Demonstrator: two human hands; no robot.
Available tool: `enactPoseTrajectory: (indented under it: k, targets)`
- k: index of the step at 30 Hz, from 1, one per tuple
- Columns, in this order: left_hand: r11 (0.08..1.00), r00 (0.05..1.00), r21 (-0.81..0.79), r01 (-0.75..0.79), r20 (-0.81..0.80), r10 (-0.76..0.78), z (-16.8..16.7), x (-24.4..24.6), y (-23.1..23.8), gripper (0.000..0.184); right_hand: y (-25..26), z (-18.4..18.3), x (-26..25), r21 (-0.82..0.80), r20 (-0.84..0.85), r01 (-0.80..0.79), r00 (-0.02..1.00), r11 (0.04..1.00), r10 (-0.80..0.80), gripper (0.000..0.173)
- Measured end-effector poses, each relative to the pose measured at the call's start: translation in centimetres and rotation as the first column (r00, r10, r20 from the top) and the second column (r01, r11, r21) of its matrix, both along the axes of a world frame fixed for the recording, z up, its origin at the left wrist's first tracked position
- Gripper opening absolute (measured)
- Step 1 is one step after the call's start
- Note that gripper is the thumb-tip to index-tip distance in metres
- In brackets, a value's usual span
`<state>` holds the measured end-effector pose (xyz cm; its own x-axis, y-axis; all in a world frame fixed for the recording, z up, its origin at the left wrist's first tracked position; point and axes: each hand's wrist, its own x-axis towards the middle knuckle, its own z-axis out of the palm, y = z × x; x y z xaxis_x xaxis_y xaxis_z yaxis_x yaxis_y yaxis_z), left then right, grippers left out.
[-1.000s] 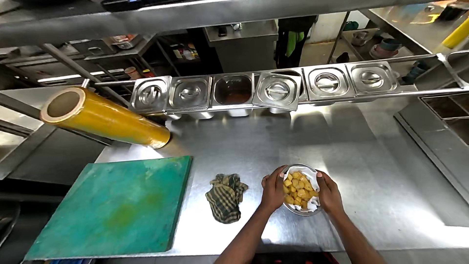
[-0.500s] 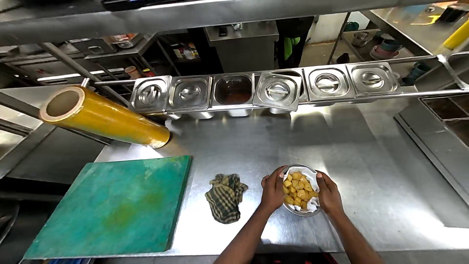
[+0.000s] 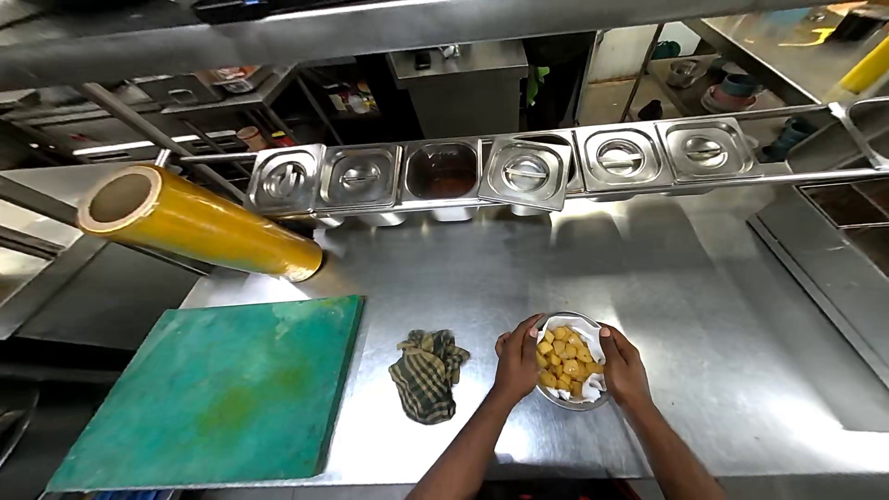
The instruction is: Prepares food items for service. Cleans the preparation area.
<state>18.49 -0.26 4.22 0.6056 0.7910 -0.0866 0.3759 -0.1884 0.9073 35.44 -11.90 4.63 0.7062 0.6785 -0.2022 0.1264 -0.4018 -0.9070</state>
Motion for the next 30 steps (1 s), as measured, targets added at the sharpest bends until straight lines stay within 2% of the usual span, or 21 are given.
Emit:
enactPoseTrajectory:
  k: [30]
  targets:
    - [1.0,1.0,0.006,0.002,0.029,-0.002,-0.35,-0.03,0.11,0.047,0.11,-0.02,-0.08,0.012,-0.009,0.012,1.0,1.0,-0.012,0.041]
